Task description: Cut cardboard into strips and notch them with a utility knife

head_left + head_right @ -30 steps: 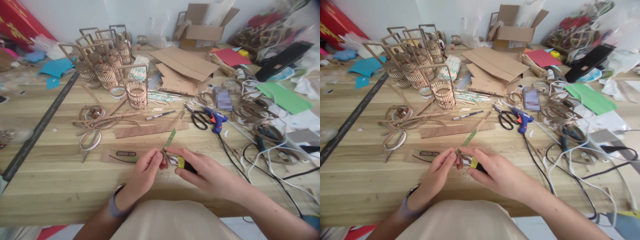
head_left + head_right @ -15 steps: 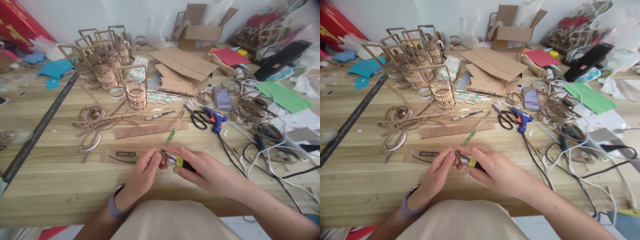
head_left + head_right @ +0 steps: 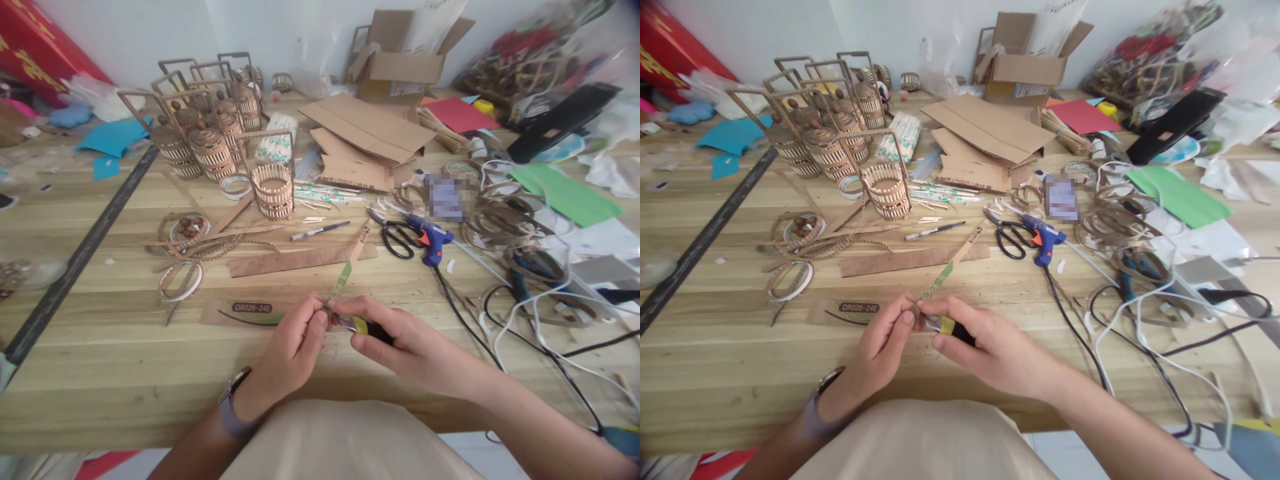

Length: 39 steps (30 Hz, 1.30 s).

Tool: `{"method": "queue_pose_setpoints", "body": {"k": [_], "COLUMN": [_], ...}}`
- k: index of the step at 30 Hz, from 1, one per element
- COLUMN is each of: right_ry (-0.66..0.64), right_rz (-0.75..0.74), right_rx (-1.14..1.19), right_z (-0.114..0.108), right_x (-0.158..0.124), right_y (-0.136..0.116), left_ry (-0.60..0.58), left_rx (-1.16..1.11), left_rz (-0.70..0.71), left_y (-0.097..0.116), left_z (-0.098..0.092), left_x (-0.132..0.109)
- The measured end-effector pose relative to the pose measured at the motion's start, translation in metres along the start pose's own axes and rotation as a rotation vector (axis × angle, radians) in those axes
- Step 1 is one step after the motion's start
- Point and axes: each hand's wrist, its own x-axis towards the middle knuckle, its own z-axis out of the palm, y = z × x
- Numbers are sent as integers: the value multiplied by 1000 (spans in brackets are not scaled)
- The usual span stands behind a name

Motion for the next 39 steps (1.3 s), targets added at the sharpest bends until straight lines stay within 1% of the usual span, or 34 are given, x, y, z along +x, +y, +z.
{"method": "queue_pose_setpoints", "body": {"k": [2, 4, 7, 9, 12, 16, 18, 21, 24, 26, 27, 29, 31, 35, 39], "right_ry": [20, 28, 1, 18, 66, 35, 95, 226, 273, 318, 359, 465, 563, 678, 729], "right_rz": [27, 69, 123, 119, 64, -11, -29, -49, -149, -178, -177, -188, -251, -381, -414], "right_rx": [66, 139, 254, 244, 105, -110, -272, -533, -785, -880, -889, -847, -777, -695, -602], "right_z": [1, 3, 5, 7, 7, 7, 9, 14, 19, 22, 23, 27, 32, 42, 43], "right_x": [-1, -1, -2, -1, -2, -9, -15, -24, -27, -26, -25, -21, -16, -9, -11], "right_y": [1, 1, 2, 2, 2, 11, 23, 49, 71, 76, 75, 65, 51, 29, 23], "left_ry": [-2, -6, 2, 18, 21, -19, -21, -8, -39, -73, -82, -77, -50, 1, -6], "left_rx": [-6, -12, -24, -25, -39, -88, -98, -111, -140, -126, -102, -27, 77, 297, 494], "left_rz": [40, 50, 39, 7, -76, -205, -288, -394, -470, -495, -496, -461, -366, -54, 233], "left_y": [1, 1, 1, 1, 0, -1, -2, -3, -6, -8, -9, -9, -6, 6, 17], "left_z": [0, 1, 1, 1, 0, 0, 0, 2, 5, 7, 8, 10, 12, 13, 13], "left_x": [0, 1, 1, 1, 2, 2, 3, 5, 9, 10, 10, 10, 8, 4, 1]}}
